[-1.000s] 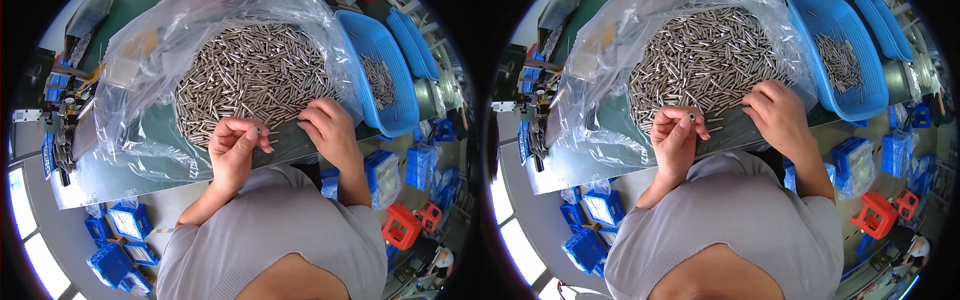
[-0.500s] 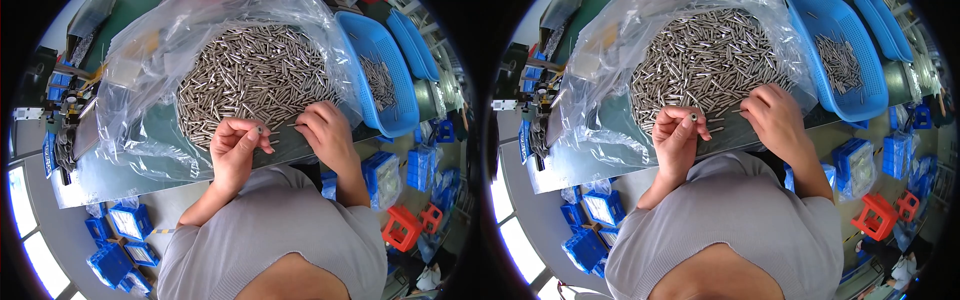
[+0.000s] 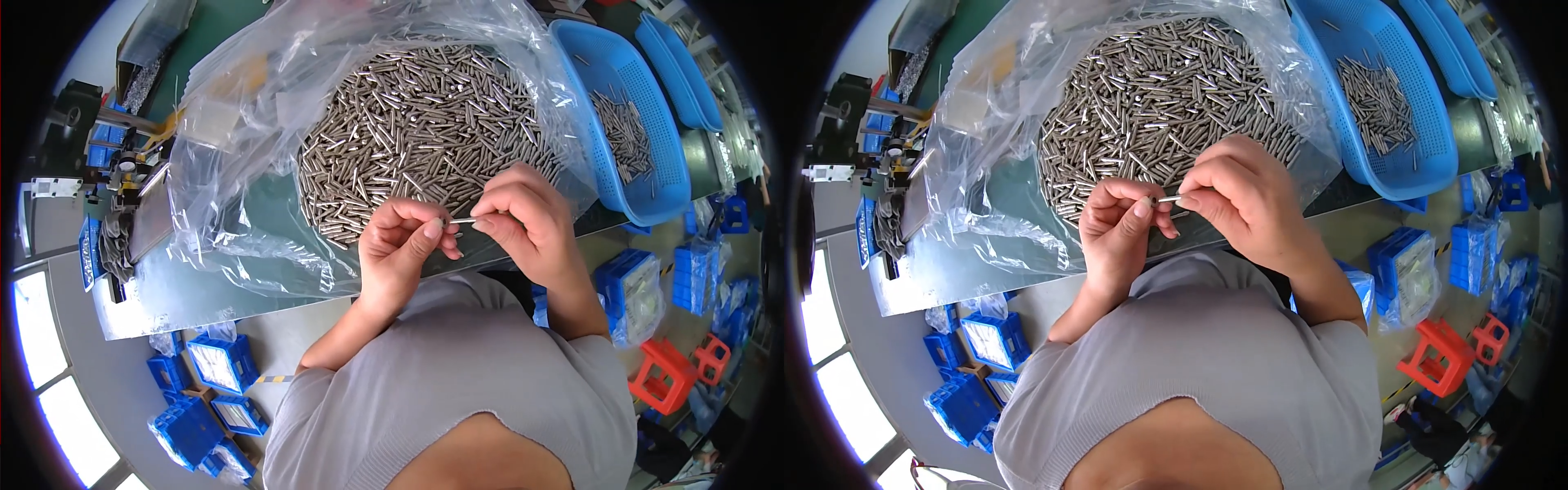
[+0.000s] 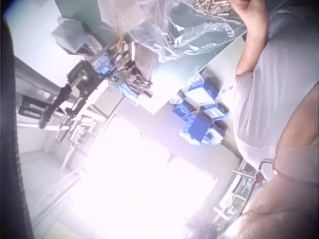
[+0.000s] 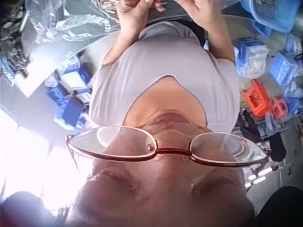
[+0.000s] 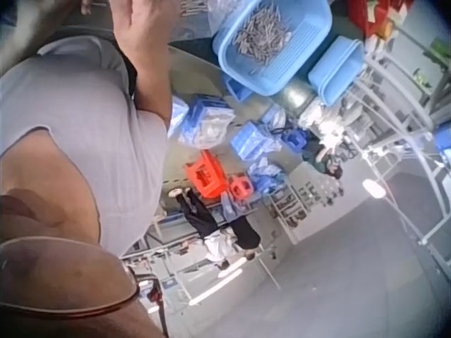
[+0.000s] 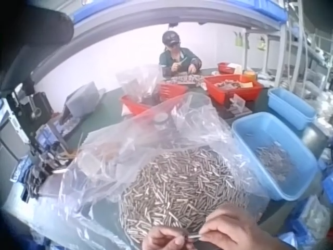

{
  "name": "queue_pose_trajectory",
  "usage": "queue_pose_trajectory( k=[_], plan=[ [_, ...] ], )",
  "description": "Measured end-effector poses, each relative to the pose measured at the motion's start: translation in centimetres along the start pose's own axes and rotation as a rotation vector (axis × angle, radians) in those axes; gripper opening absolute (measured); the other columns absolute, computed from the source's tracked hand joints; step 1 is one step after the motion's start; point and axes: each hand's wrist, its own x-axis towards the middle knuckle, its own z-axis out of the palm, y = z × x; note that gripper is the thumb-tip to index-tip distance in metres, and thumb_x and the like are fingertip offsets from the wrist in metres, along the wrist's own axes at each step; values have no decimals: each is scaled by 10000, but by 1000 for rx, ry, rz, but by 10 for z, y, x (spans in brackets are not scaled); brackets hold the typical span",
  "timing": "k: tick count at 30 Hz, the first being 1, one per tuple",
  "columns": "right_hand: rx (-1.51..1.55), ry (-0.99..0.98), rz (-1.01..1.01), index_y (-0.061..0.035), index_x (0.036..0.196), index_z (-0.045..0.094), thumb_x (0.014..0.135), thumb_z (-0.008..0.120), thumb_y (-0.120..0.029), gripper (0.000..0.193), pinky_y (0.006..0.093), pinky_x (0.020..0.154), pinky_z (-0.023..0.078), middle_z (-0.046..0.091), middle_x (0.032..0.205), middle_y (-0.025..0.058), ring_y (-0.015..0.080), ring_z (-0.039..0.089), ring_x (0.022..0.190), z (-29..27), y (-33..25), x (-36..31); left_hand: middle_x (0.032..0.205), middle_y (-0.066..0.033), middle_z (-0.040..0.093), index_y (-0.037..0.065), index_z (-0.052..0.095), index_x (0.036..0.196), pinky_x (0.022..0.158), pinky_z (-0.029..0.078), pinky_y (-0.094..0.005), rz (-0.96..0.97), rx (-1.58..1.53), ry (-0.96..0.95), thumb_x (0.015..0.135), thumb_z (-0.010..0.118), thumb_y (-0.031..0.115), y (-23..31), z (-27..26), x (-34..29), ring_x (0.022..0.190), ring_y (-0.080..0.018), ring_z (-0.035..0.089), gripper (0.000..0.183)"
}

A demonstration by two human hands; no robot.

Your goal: Sorting small metal rods from a large plastic bag into a blue plastic basket on a workbench.

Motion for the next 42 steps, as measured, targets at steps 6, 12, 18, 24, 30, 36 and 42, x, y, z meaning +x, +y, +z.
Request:
queue_pose_trajectory(
  k=[6,12,18,24,30,36,42],
  plan=[
    [12,-15,-12,-48,793,581,729,745,-91,181,324,615,450,574,789,60,227,570,716,10,-1,5,913,-145,636,-39,530,979,690,559,-312,-12,10,-8,923,549,-2,1,-1,0,763,-168,629,70],
    [267,-96,172,-32,801,575,747,748,-105,195,289,591,444,569,788,63,193,563,698,17,3,4,926,-152,644,-51,538,984,697,561,-302,-14,19,-52,914,553,-21,2,-3,-1,762,-168,640,77],
    [215,-44,157,-23,816,566,772,716,-68,163,286,594,444,571,787,75,189,562,692,23,0,-2,924,-150,646,-50,549,967,698,564,-307,-52,-6,-26,906,551,-36,0,-2,-1,765,-171,642,63],
    [-26,392,204,0,868,584,795,642,32,98,276,662,449,595,848,89,174,556,753,-13,-2,-16,916,-171,634,-21,550,940,661,563,-317,17,-59,42,903,553,-26,-1,-6,-1,735,-167,628,37],
    [-665,723,293,-21,914,636,793,688,-3,133,272,648,460,620,886,70,157,562,750,-68,7,-14,927,-174,624,-16,534,952,648,567,-312,102,-96,28,918,543,4,-2,-3,4,727,-161,617,40],
    [-166,-138,-28,-76,808,621,681,725,-73,164,365,636,468,563,804,52,252,564,730,7,-4,-15,928,-175,622,-12,524,960,634,553,-310,134,-93,59,925,537,15,-4,-7,2,712,-160,605,46],
    [-322,-223,-46,-75,777,617,670,713,-90,144,355,643,463,524,764,45,240,546,725,19,8,-20,926,-180,621,-15,520,964,634,550,-306,112,-107,55,926,532,11,-1,-6,1,709,-169,606,48]
  ],
)
